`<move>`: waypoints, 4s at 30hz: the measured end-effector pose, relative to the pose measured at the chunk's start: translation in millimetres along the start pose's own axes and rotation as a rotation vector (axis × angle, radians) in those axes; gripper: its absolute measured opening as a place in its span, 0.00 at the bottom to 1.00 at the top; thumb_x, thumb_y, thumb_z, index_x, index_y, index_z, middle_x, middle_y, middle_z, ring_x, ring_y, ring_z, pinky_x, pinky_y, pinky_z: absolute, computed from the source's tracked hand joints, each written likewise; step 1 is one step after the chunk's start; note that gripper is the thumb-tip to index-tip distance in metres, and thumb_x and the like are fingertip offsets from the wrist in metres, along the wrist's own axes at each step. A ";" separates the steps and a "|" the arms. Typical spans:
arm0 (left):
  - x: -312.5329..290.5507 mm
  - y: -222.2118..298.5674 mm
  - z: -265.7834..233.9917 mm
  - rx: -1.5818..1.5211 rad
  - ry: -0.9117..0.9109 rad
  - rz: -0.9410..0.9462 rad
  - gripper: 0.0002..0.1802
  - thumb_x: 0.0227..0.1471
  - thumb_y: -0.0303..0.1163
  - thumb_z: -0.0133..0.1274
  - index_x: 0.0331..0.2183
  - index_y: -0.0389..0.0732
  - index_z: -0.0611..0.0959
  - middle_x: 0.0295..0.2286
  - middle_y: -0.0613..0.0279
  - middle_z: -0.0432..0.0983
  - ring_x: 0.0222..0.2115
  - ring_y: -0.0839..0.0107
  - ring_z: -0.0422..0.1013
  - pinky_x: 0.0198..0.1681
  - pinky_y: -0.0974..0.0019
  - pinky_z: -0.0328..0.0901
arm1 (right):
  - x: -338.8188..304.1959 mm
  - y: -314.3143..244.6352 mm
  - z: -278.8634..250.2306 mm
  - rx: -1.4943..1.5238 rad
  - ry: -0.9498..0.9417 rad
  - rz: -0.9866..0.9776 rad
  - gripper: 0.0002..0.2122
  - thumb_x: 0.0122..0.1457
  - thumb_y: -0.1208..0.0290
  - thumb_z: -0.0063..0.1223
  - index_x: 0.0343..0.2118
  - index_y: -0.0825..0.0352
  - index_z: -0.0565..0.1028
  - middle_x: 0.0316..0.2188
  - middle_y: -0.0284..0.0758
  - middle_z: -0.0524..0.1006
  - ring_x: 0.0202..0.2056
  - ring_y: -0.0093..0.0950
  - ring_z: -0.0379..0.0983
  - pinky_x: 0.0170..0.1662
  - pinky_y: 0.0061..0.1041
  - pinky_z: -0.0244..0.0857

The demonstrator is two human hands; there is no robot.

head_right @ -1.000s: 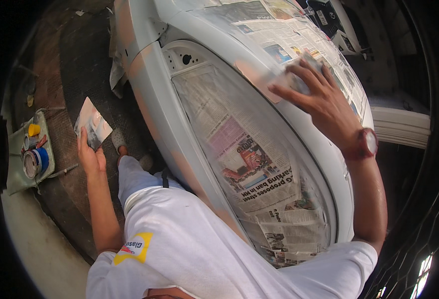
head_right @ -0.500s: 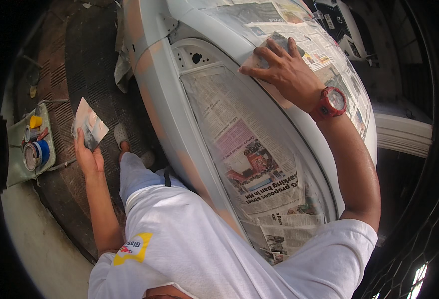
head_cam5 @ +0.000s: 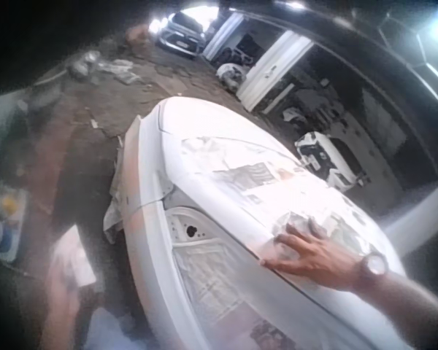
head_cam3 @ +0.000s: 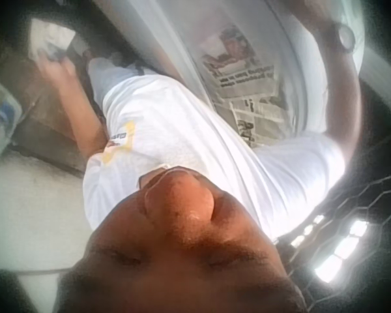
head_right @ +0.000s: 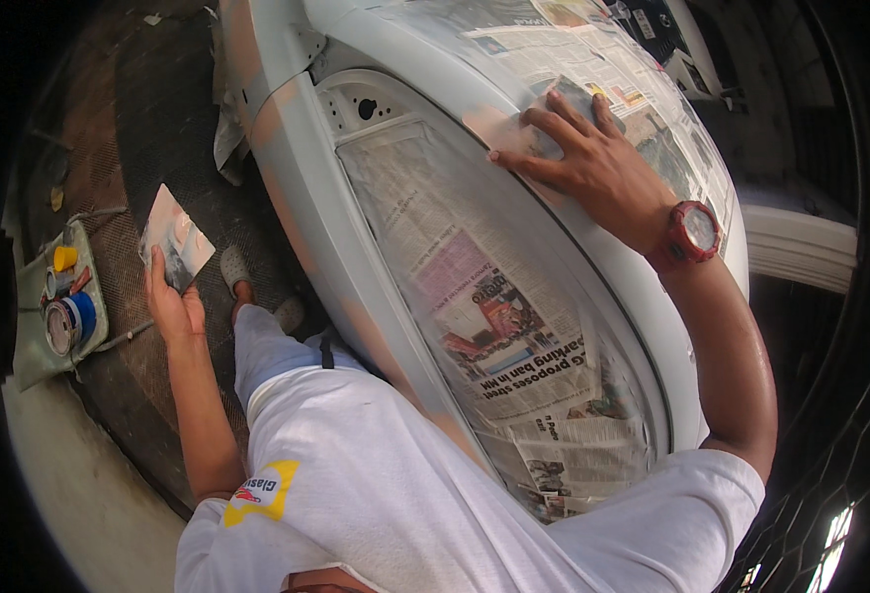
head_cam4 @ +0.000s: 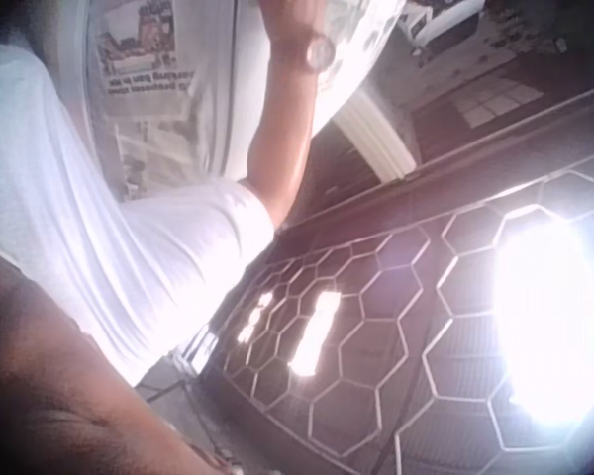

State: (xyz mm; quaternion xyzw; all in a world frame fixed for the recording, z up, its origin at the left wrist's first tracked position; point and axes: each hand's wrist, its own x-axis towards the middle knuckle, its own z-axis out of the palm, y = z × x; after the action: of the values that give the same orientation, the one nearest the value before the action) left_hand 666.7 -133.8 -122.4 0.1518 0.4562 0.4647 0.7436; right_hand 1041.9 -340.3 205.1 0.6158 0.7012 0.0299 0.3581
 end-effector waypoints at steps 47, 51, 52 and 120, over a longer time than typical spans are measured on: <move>-142.4 10.4 167.6 0.081 -0.635 0.317 0.21 0.70 0.39 0.49 0.58 0.37 0.72 0.52 0.55 0.73 0.52 0.71 0.69 0.59 0.65 0.63 | -11.5 -146.9 -108.1 0.293 0.242 0.277 0.35 0.50 0.79 0.60 0.61 0.36 0.74 0.65 0.38 0.67 0.71 0.46 0.54 0.72 0.62 0.36; -92.5 -4.6 130.2 -0.154 -0.397 -0.012 0.23 0.67 0.37 0.53 0.59 0.37 0.72 0.54 0.55 0.74 0.53 0.66 0.71 0.61 0.61 0.63 | -16.4 -130.8 -92.3 0.187 0.143 0.198 0.31 0.53 0.77 0.60 0.59 0.38 0.76 0.63 0.37 0.68 0.70 0.44 0.56 0.72 0.62 0.36; -74.8 -6.2 112.4 -0.244 -0.320 -0.144 0.24 0.66 0.36 0.55 0.59 0.37 0.72 0.54 0.55 0.74 0.54 0.64 0.71 0.62 0.60 0.63 | -19.5 -109.0 -88.4 0.116 0.163 0.248 0.29 0.54 0.77 0.60 0.59 0.39 0.76 0.62 0.38 0.69 0.70 0.44 0.57 0.72 0.61 0.38; 11.9 -29.7 16.6 0.015 -0.033 -0.083 0.31 0.66 0.41 0.55 0.62 0.33 0.68 0.59 0.50 0.69 0.59 0.59 0.68 0.63 0.56 0.64 | -67.8 -23.8 -33.7 0.164 -0.228 0.194 0.35 0.63 0.83 0.48 0.63 0.26 0.68 0.66 0.35 0.65 0.72 0.42 0.53 0.74 0.57 0.42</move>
State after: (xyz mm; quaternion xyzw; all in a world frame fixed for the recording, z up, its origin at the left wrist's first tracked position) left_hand 698.5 -136.2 -139.2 0.1461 0.4533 0.4274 0.7685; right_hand 1002.7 -392.6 250.1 0.7071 0.5935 -0.0628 0.3793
